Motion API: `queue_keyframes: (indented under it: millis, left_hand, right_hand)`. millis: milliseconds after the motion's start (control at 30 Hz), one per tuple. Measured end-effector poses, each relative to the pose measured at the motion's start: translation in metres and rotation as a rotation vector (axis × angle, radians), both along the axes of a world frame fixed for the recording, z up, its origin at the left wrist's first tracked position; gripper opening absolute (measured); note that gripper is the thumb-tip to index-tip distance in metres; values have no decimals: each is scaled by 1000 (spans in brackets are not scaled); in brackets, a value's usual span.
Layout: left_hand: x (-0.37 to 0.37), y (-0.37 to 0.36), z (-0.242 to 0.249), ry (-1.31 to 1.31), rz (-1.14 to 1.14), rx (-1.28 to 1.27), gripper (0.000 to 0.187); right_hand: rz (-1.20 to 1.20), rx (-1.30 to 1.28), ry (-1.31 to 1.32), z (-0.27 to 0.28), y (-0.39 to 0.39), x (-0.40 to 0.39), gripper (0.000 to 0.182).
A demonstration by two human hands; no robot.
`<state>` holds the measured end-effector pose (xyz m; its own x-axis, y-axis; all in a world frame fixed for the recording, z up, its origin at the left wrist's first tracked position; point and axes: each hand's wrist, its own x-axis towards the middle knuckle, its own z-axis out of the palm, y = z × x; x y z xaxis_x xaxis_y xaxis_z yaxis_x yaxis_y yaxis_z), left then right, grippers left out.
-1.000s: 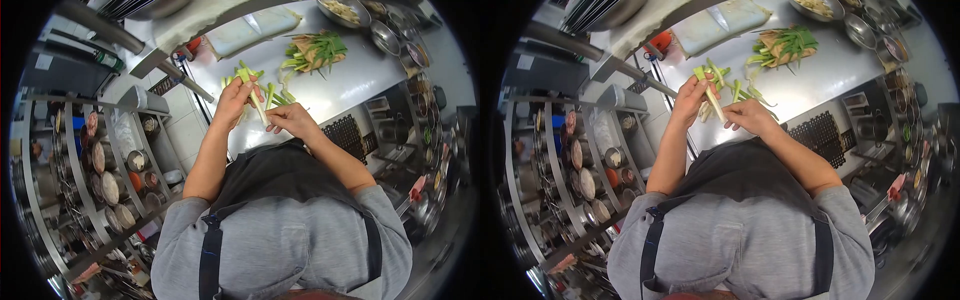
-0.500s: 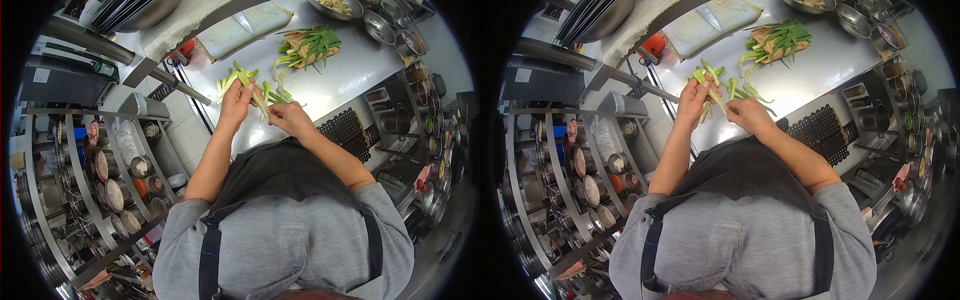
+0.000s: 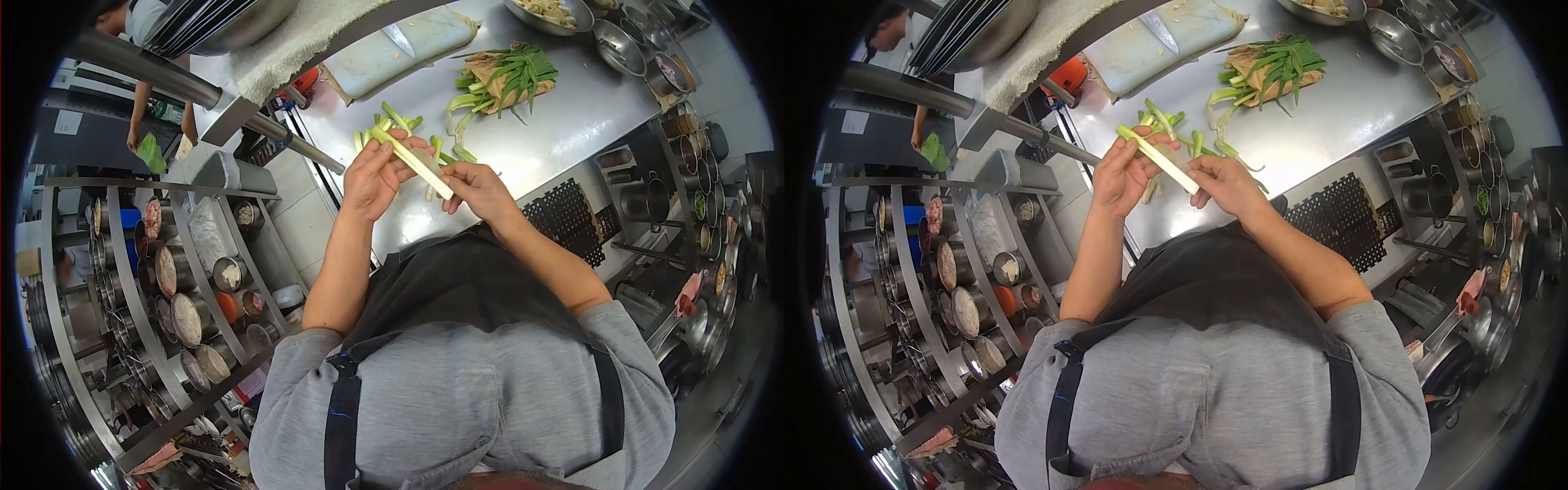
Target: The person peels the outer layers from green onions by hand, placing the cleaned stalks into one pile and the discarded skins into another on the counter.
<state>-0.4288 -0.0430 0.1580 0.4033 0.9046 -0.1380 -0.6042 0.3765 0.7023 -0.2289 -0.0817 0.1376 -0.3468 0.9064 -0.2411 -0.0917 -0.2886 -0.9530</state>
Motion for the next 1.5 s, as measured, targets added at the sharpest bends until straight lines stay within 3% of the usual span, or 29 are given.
queue_keyframes:
  millis: [100,200,333,400,433,500,567,667,700,800,933,1000,1033,1067,1133,1267,1333,1500]
  left_hand:
    - [-2,0,-4,-143,-5,-43,26]
    - [-9,1,-21,-144,79,-9,26]
    - [-29,8,-42,156,256,-59,24]
    - [-33,16,-55,725,208,-127,24]
    - [-25,16,-61,869,158,-134,26]
    - [-4,16,-81,1337,123,274,28]
    - [15,25,-127,1517,-55,447,31]
    - [48,22,-133,1716,-246,471,34]
    - [53,22,-136,1771,-200,489,36]
    - [51,27,-142,1804,-241,460,34]
    - [27,26,-142,1738,-292,375,31]
    - [17,22,-138,1342,-60,274,27]
    - [10,20,-134,1093,-172,132,23]
    - [8,16,-113,1094,-173,132,23]
    - [7,8,-82,743,-141,-159,13]
    - [6,-1,-56,666,-168,-90,14]
    - [11,-6,-37,729,-277,2,16]
    - [22,-12,-43,912,-250,325,21]
  right_hand:
    - [-10,8,-26,-10,1,5,19]
    - [181,-31,-266,-27,-3,13,20]
    - [78,-7,-503,-52,-8,34,19]
    - [3,-41,-566,-59,-7,48,20]
    - [-89,6,-615,-64,-4,55,21]
    - [-186,55,-663,-76,7,66,21]
    - [-231,199,-954,-88,17,74,24]
    - [-152,420,-1134,-97,22,73,26]
    - [-71,324,-1044,-92,21,71,27]
    - [-24,466,-991,-99,12,68,28]
    - [-33,424,-966,-101,5,75,27]
    - [-23,422,-973,-102,5,82,27]
    - [-11,424,-989,-102,6,84,26]
    - [-12,423,-988,-101,6,85,26]
    - [-56,515,-998,-95,8,86,26]
    - [-198,600,-871,-58,22,58,25]
    - [-183,421,-442,-28,29,38,25]
    - [-78,136,-314,2,44,23,21]
